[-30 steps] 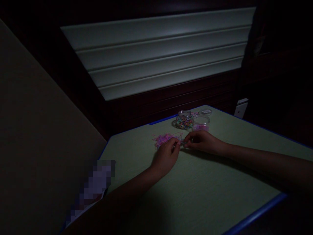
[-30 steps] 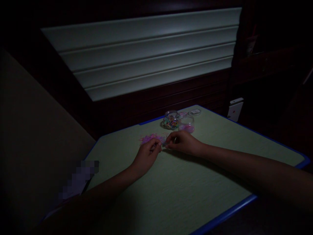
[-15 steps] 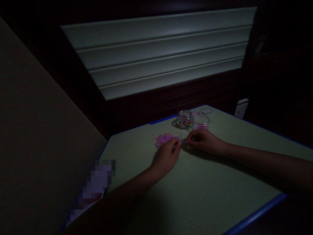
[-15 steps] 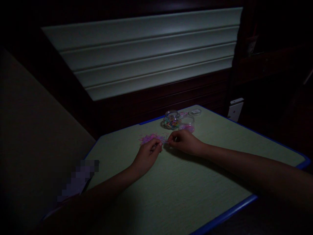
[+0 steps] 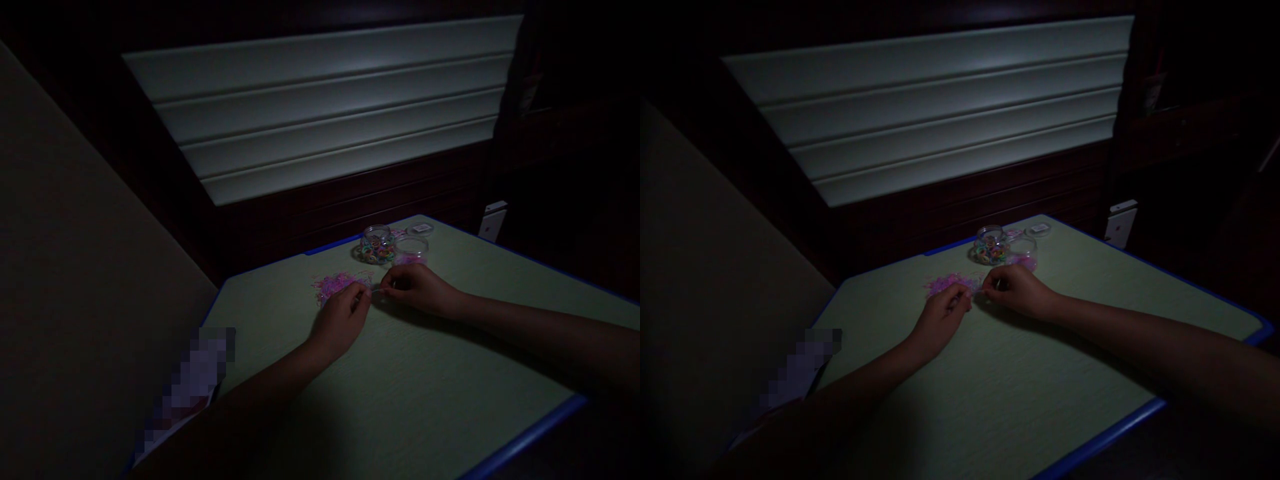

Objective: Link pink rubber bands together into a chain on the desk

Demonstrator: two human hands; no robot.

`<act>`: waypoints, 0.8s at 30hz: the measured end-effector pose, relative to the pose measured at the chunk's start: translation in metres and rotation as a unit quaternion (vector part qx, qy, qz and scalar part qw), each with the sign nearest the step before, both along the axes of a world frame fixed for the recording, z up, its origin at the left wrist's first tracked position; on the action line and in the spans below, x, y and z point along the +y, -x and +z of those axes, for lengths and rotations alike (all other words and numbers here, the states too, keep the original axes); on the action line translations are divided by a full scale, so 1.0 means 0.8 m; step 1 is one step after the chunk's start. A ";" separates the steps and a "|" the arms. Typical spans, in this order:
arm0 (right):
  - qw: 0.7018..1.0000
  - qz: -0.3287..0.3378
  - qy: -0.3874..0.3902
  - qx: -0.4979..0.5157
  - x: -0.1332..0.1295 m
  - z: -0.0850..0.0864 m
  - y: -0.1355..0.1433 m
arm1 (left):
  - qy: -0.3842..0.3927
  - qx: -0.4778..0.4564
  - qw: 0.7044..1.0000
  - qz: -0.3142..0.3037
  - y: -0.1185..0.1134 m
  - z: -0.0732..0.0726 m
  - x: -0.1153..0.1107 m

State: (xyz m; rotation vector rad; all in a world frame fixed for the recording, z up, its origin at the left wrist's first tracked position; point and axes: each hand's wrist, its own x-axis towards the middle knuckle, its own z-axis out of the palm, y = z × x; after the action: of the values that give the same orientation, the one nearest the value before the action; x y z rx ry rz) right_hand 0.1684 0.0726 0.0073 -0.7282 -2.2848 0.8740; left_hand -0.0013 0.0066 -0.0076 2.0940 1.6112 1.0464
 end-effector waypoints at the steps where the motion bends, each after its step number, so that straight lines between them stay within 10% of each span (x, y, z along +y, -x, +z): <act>1: 1.000 -0.003 -0.006 -0.002 0.000 0.000 0.000 | 0.000 0.001 1.000 0.000 0.000 0.000 0.000; 24: 1.000 -0.001 0.001 0.003 0.002 -0.002 -0.001 | -0.009 0.026 1.000 0.006 0.002 -0.006 0.004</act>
State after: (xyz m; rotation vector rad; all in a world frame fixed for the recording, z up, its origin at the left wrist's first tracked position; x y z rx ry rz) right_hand 0.1696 0.0739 0.0054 -0.7282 -2.2775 0.8750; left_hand -0.0029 0.0095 -0.0125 2.1422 1.6473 1.0207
